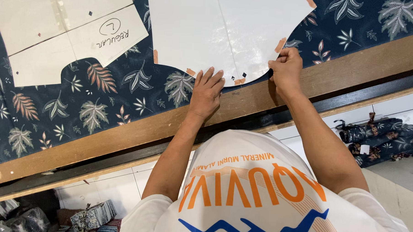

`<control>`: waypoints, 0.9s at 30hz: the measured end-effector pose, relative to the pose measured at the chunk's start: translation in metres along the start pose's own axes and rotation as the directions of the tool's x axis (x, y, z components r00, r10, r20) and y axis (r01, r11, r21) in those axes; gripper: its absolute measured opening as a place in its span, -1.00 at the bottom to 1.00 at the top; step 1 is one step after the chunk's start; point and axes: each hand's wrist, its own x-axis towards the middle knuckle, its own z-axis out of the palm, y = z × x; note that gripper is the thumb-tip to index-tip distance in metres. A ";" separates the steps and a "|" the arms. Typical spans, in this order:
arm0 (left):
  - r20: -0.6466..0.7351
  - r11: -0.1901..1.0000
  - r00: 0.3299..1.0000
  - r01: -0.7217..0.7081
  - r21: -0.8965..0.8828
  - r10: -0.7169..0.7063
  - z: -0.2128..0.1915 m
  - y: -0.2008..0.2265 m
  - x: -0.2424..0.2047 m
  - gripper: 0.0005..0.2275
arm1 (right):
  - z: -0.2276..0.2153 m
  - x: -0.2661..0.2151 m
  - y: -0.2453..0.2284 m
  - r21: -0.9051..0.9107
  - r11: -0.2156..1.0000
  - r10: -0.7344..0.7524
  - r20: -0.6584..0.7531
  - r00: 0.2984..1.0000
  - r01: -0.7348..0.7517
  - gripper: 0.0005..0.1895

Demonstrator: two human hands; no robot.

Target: The person places paper pattern pieces onto a dark floral fabric laid out on a wooden table. They use a white marking tool to trace the outlines of the patterns onto the fabric.

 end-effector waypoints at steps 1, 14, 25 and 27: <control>0.004 1.000 1.000 -0.002 -0.001 0.002 0.000 0.000 0.000 -0.75 | 0.000 0.001 0.001 -0.047 0.999 -0.023 -0.008 1.000 0.023 -0.71; 0.000 1.000 1.000 -0.031 -0.001 0.031 -0.002 0.000 0.000 -0.72 | -0.002 0.007 0.014 -0.281 0.948 -0.160 -0.015 0.987 0.149 -0.64; -0.043 0.997 0.998 -0.048 -0.055 0.045 -0.005 -0.002 -0.001 -0.72 | -0.003 0.013 0.032 -0.352 0.889 -0.318 -0.019 0.948 0.292 -0.64; -0.045 0.998 0.998 -0.040 -0.051 0.038 -0.005 -0.003 -0.001 -0.75 | -0.003 0.012 0.031 -0.343 0.902 -0.283 -0.017 0.959 0.261 -0.62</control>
